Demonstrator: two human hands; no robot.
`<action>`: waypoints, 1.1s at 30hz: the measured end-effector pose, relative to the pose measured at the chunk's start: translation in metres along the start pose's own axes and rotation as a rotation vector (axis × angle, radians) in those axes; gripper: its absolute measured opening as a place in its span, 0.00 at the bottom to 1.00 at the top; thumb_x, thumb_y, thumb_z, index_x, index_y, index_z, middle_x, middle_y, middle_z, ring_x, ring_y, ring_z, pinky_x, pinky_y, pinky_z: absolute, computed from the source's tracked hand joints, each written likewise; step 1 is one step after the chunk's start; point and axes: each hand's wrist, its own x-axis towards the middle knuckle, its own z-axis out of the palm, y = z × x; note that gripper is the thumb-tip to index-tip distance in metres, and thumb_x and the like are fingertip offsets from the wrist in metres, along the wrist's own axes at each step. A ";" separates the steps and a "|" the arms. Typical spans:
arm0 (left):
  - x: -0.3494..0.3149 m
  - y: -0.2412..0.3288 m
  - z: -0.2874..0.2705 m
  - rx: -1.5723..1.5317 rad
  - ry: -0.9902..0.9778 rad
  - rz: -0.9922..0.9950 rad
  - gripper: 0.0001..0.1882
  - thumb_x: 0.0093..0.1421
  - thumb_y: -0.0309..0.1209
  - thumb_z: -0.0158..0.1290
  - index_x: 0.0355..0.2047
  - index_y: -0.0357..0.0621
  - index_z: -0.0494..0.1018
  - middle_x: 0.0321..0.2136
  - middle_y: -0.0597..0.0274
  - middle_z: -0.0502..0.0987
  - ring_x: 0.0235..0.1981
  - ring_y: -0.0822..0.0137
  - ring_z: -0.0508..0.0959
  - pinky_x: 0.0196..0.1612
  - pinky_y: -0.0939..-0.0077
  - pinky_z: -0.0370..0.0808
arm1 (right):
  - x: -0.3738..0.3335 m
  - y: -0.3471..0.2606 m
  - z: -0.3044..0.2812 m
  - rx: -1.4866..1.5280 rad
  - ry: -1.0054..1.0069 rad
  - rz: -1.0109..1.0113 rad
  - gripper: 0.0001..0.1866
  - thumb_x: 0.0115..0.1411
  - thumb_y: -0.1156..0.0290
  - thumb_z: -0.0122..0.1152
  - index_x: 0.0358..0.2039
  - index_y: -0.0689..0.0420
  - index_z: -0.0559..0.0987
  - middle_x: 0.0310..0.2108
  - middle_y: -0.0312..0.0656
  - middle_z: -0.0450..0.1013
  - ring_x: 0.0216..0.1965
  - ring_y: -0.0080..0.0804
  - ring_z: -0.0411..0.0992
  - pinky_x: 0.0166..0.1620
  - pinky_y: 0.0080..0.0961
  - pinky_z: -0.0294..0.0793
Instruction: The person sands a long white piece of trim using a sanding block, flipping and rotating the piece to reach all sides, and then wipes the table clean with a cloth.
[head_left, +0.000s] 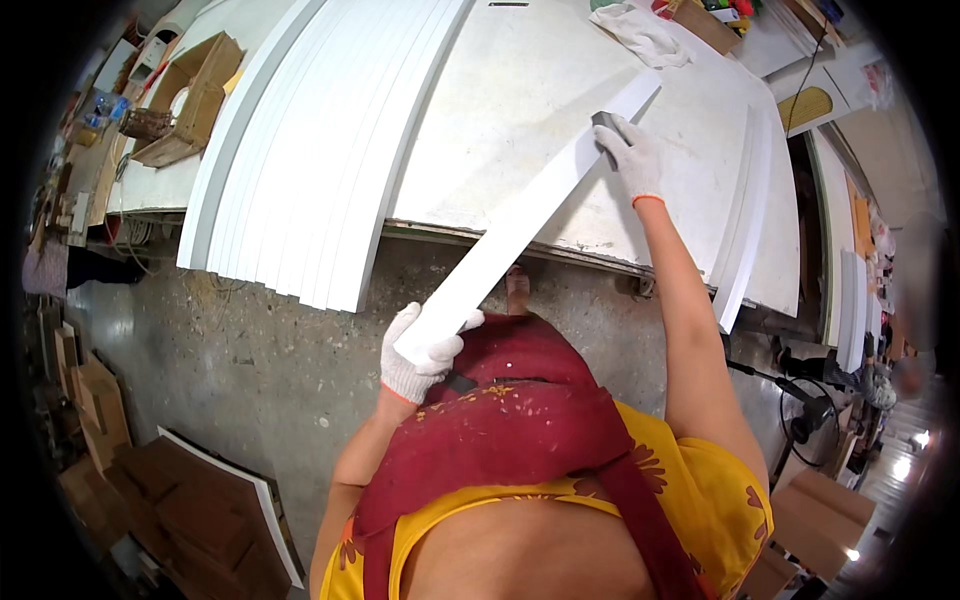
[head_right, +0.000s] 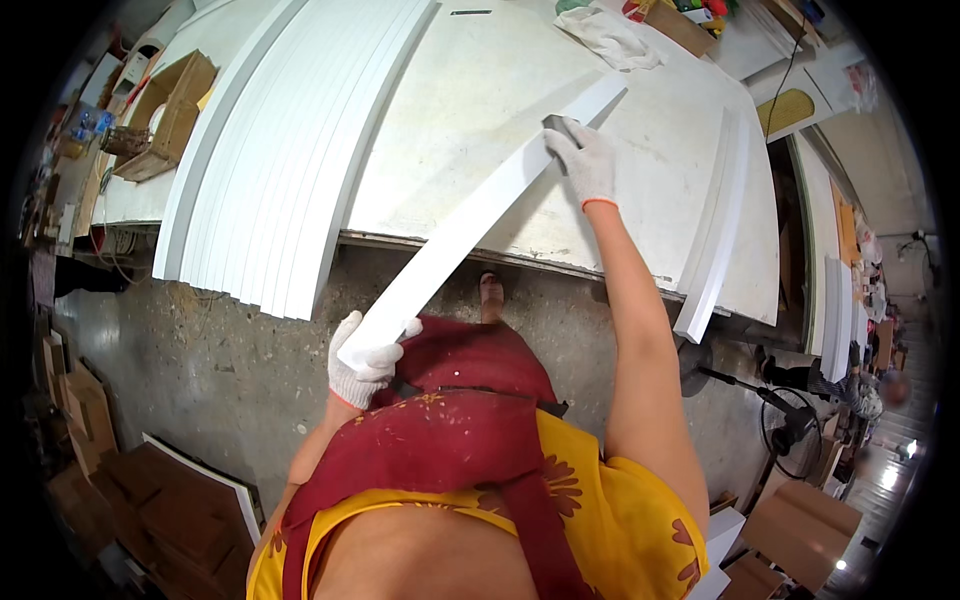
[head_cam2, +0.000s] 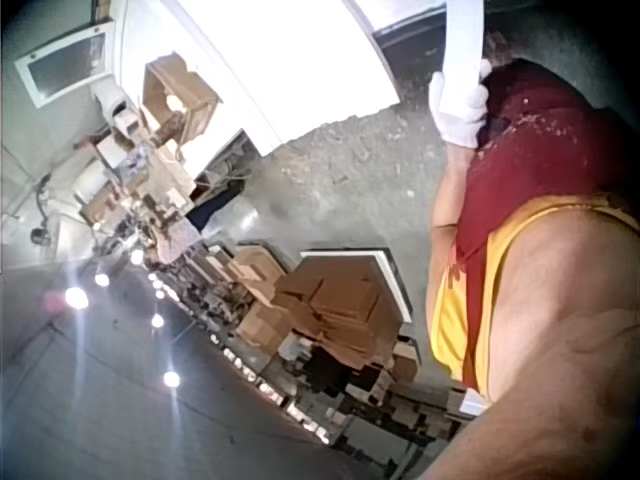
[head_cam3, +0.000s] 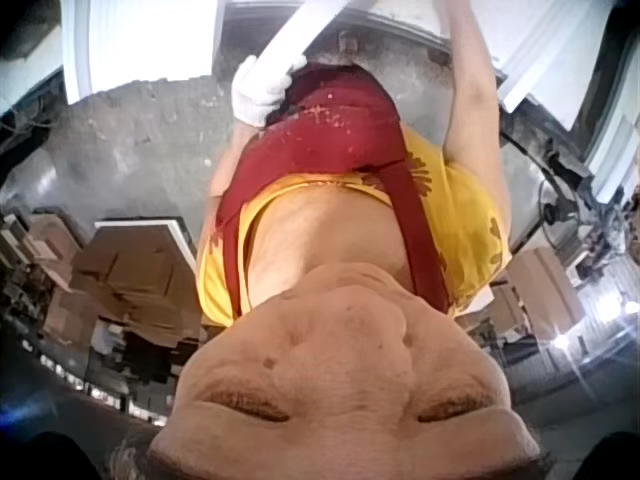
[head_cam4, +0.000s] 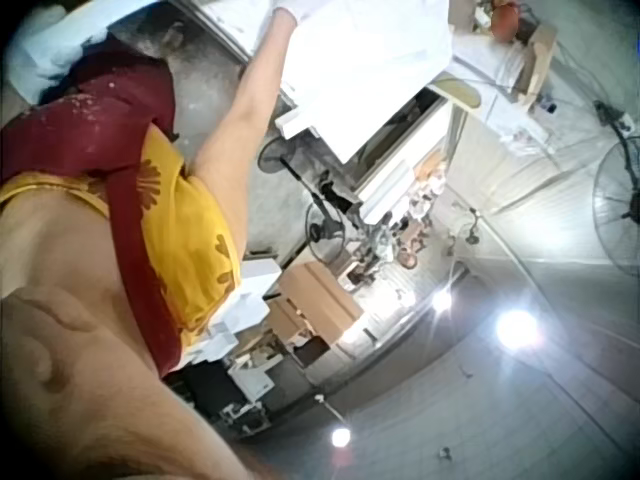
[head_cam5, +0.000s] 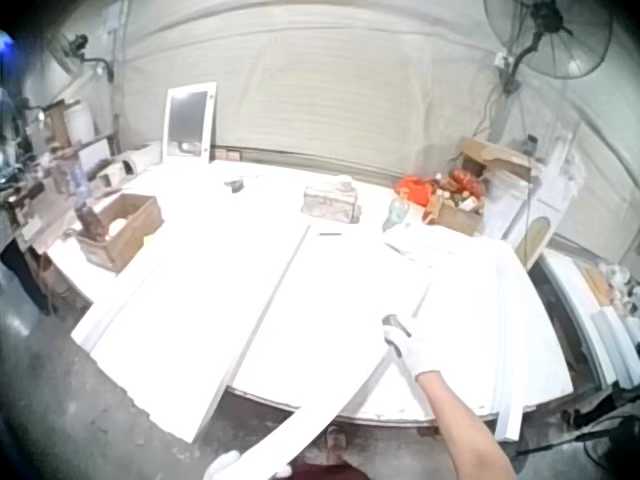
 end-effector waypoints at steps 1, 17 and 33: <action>0.003 -0.001 0.006 0.209 0.064 0.048 0.38 0.73 0.46 0.46 0.74 0.34 0.52 0.57 0.30 0.72 0.23 0.67 0.72 0.18 0.79 0.69 | -0.013 -0.009 0.003 -0.003 0.010 -0.069 0.34 0.56 0.47 0.73 0.56 0.59 0.83 0.58 0.59 0.75 0.61 0.52 0.73 0.65 0.37 0.69; 0.014 -0.003 0.014 0.808 0.445 -0.065 0.18 0.71 0.34 0.50 0.56 0.36 0.73 0.30 0.64 0.77 0.15 0.75 0.71 0.14 0.79 0.64 | -0.142 -0.150 0.003 -0.055 -0.335 -0.742 0.13 0.53 0.57 0.67 0.37 0.47 0.86 0.42 0.43 0.78 0.38 0.45 0.79 0.42 0.43 0.79; -0.045 0.005 -0.040 1.626 0.539 0.175 0.14 0.68 0.30 0.54 0.51 0.40 0.79 0.33 0.65 0.81 0.34 0.70 0.80 0.36 0.75 0.76 | -0.227 -0.184 0.047 0.230 -0.618 -0.930 0.16 0.48 0.52 0.71 0.38 0.37 0.83 0.45 0.41 0.74 0.39 0.44 0.75 0.40 0.45 0.72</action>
